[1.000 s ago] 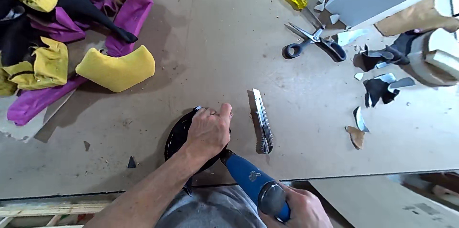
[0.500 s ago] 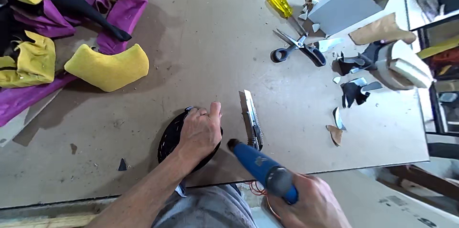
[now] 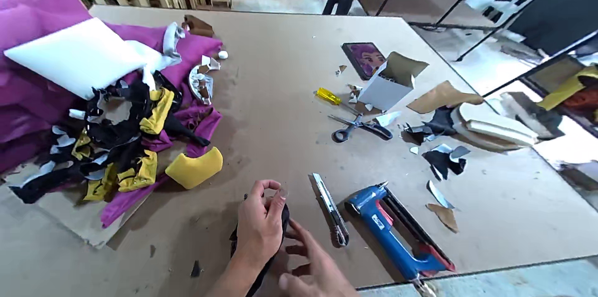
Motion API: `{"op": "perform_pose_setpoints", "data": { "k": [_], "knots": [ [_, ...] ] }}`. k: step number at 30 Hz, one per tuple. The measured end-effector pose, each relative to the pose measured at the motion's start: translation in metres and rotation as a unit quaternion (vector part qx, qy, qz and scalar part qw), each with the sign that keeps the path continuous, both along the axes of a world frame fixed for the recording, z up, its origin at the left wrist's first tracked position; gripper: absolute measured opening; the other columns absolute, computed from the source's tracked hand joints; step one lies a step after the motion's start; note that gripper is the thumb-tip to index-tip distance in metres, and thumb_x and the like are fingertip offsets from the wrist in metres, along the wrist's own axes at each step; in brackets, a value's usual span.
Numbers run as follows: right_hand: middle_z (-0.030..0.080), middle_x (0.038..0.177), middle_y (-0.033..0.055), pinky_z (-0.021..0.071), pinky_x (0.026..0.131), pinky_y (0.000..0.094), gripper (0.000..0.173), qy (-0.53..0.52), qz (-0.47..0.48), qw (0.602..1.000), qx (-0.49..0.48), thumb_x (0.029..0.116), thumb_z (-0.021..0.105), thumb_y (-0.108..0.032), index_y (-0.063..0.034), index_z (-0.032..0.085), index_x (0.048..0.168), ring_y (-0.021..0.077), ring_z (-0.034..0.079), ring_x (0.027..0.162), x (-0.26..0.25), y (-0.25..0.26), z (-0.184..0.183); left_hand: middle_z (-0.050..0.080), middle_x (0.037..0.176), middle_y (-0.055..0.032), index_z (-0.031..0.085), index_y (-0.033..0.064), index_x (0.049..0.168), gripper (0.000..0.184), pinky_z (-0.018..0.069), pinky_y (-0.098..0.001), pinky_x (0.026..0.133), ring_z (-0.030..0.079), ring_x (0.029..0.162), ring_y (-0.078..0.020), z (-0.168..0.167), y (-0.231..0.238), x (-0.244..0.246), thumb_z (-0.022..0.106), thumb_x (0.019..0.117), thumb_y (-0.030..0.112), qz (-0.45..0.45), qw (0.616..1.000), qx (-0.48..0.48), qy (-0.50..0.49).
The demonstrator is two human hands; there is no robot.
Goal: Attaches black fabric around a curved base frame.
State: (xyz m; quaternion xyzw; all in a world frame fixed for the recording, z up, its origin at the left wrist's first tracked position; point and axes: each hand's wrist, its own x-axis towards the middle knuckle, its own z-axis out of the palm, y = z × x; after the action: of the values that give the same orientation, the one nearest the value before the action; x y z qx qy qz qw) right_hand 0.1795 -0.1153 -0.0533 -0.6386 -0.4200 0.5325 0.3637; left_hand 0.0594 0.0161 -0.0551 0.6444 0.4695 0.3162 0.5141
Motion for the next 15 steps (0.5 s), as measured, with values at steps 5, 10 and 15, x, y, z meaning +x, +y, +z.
{"op": "perform_pose_setpoints", "data": {
  "k": [5,10,15],
  "knots": [
    [0.074,0.105,0.0031,0.0605,0.080,0.0372,0.055,0.387,-0.199,0.900,-0.014,0.0847,0.052,-0.027,-0.0087,0.048,0.136,0.0143,0.072,0.094,-0.015,0.007,-0.030,0.073,0.120,-0.0109,0.070,0.0025,0.121,0.043,0.0549,-0.0456,0.102,0.068,0.117,-0.0231,-0.025,-0.060,-0.036,0.050,0.1055,0.037,-0.185,0.962,0.191,0.060],
    [0.071,0.111,0.0110,0.0609,0.086,0.0375,0.053,0.209,-0.209,0.953,-0.062,0.0875,0.065,-0.019,0.0002,0.051,0.134,0.0187,0.071,0.098,-0.009,0.007,-0.049,0.073,0.125,-0.0055,0.073,0.0105,0.103,0.022,0.0420,-0.0373,0.117,0.061,0.130,-0.0198,-0.087,-0.088,-0.056,0.052,0.1045,0.017,-0.304,0.864,0.396,0.064],
    [0.076,0.089,0.0095,0.0635,0.075,0.0367,0.026,0.066,-0.275,0.952,-0.118,0.0907,0.075,-0.023,-0.0011,0.070,0.105,0.0187,0.074,0.082,-0.024,0.030,-0.049,0.075,0.114,-0.0017,0.075,0.0174,0.100,0.026,0.0465,-0.0466,0.108,0.065,0.121,-0.0207,-0.064,-0.073,-0.072,0.053,0.1021,0.032,-0.064,0.911,0.379,0.152]
  ]
}}
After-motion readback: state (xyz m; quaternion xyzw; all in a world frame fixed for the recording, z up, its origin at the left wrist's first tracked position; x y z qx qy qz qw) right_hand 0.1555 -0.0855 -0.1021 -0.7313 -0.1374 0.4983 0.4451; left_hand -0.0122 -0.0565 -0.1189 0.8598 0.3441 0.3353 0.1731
